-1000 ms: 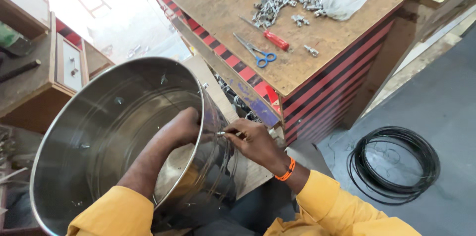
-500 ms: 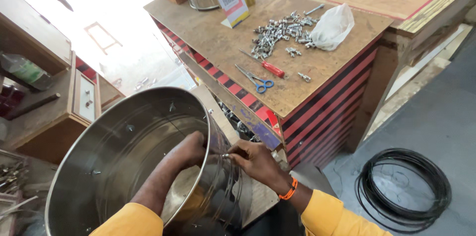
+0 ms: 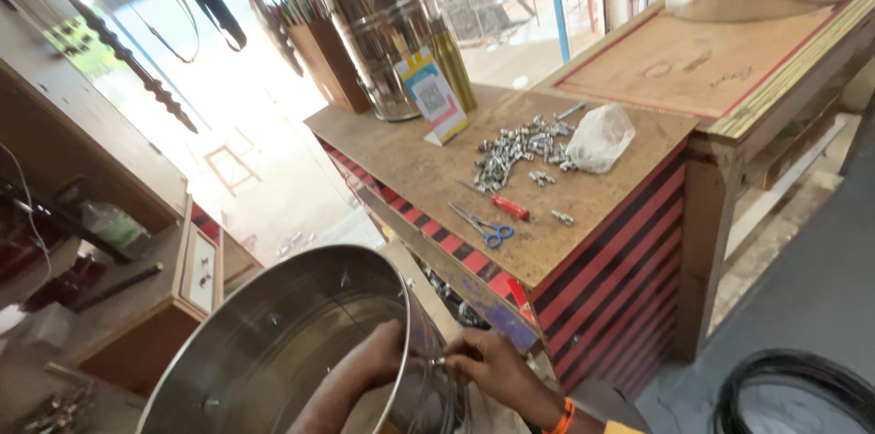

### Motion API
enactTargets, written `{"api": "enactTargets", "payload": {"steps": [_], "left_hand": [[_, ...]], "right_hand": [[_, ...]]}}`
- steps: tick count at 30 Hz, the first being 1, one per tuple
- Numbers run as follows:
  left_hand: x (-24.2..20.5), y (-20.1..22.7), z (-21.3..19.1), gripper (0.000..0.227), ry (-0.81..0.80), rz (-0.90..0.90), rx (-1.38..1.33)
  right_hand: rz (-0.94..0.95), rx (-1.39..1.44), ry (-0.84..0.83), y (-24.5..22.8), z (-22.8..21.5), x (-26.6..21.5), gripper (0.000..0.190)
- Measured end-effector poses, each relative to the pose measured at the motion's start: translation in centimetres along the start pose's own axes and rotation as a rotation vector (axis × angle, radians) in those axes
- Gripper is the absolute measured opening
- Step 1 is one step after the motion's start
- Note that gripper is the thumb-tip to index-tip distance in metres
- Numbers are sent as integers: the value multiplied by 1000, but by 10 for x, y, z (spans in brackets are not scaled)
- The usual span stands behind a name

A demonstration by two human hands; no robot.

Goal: The person inserts bolts into pre-drilled holes on the side of a large stainless steel cylindrical container. They then secure the bolts by hand-tightening nuts onto them.

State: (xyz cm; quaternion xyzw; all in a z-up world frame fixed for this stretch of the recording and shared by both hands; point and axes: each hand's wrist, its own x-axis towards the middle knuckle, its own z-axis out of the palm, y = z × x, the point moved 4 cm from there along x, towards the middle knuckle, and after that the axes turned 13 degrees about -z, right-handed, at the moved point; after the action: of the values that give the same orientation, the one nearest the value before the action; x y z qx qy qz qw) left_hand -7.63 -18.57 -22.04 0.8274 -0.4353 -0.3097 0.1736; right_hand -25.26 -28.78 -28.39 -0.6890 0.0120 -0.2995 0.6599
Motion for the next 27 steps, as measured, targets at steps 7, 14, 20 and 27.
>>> {"api": "enactTargets", "payload": {"steps": [7, 14, 20, 27], "left_hand": [[4, 3, -2, 31, 64, 79, 42], [5, -1, 2, 28, 59, 83, 37], [1, 2, 1, 30, 60, 94, 46], [-19, 23, -3, 31, 24, 21, -56]], "right_hand": [[-407, -427, -30, -23, -3, -7, 18], [-487, -591, -105, -39, -5, -4, 20], [-282, -579, -166, -37, -5, 3, 27], [142, -73, -305, -2, 5, 8, 47]]}}
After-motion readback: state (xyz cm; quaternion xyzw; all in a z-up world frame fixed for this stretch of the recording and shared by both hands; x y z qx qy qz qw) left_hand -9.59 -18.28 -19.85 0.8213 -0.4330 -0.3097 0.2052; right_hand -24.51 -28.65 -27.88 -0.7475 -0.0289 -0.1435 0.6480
